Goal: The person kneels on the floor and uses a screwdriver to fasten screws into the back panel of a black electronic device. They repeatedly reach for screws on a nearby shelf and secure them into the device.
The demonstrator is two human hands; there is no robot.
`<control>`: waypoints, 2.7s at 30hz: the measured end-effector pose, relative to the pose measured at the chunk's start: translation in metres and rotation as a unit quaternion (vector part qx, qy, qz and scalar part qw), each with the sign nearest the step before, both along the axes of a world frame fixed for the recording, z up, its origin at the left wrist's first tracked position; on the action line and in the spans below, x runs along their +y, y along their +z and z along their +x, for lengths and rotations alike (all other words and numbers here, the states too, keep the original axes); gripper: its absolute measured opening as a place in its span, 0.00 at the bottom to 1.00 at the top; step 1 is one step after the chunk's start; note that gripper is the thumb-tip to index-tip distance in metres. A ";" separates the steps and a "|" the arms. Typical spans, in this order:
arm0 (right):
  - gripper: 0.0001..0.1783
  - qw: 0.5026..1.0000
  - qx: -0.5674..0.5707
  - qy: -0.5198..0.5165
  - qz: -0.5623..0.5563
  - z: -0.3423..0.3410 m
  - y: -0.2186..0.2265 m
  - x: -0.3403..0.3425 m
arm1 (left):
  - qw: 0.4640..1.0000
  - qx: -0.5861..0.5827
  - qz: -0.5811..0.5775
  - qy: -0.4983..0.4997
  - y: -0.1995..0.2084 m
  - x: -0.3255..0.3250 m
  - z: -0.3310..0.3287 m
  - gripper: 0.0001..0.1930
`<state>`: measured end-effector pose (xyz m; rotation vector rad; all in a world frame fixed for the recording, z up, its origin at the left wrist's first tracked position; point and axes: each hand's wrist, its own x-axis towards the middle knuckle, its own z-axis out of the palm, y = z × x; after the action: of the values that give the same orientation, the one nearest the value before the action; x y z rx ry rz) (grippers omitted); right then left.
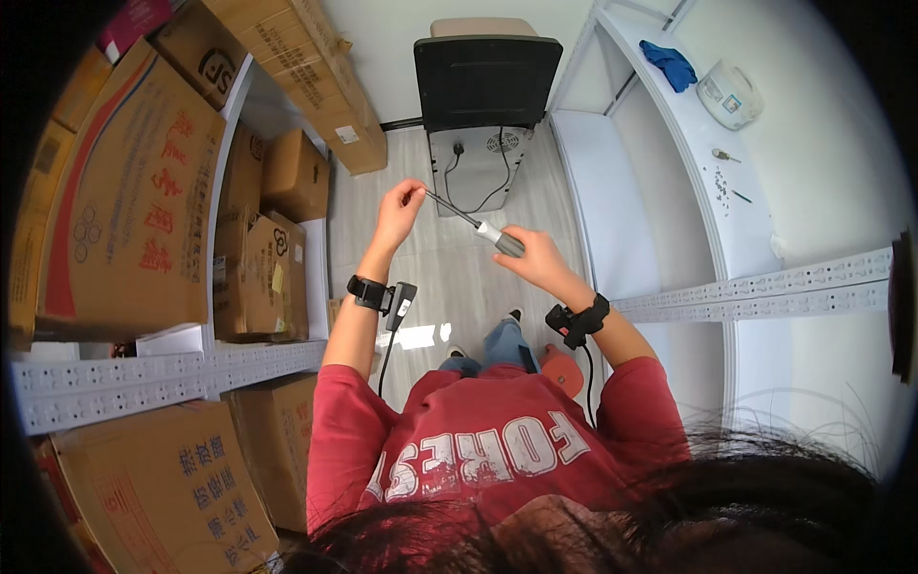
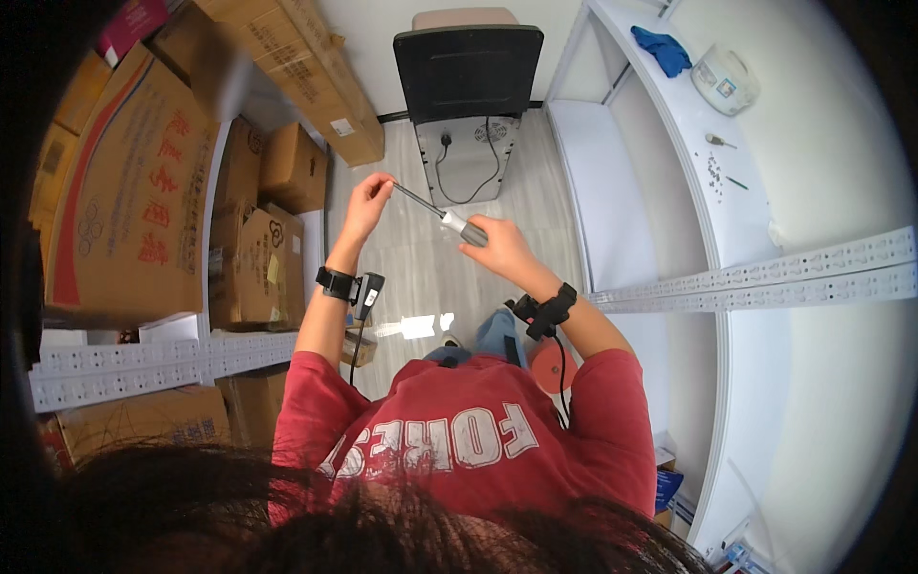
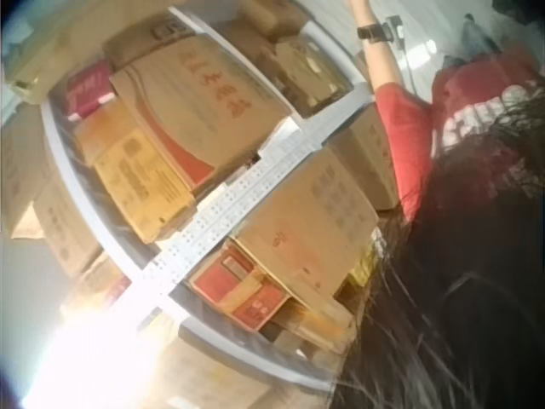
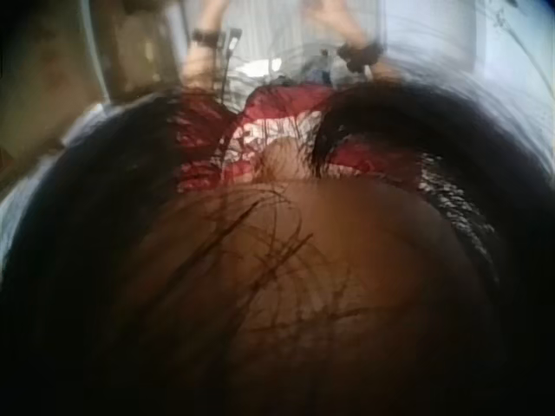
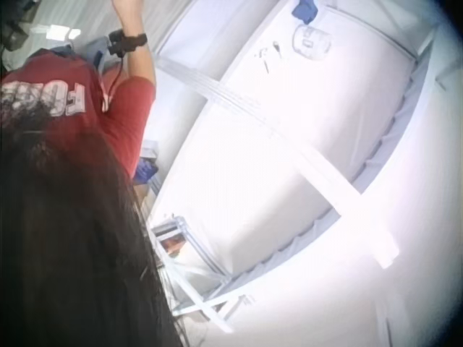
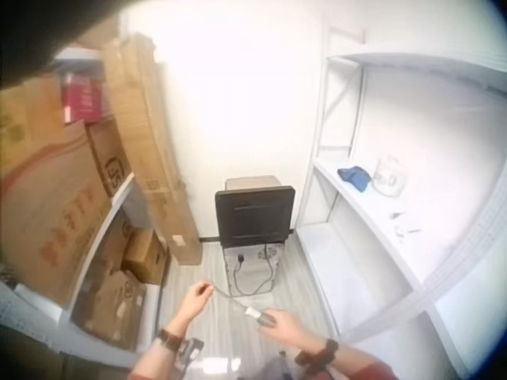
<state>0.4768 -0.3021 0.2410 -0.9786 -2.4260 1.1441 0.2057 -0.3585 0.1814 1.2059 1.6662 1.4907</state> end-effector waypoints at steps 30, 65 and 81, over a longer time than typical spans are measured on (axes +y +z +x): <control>0.21 0.989 0.040 -0.126 -0.068 -0.108 -0.090 0.192 | 0.970 0.150 -0.153 0.115 -0.135 0.238 -0.128 0.26; 0.20 0.912 0.058 -0.118 0.390 -0.201 -0.320 0.184 | 0.937 0.191 0.272 0.110 -0.301 0.336 -0.179 0.25; 0.22 0.822 -0.056 -0.100 0.558 -0.227 -0.301 0.167 | 0.917 0.219 0.316 0.111 -0.307 0.342 -0.184 0.24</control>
<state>0.2497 -0.1349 -0.0596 -0.8108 -2.3550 -0.4706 0.0221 -0.0170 -0.1257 1.8517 1.6849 2.1244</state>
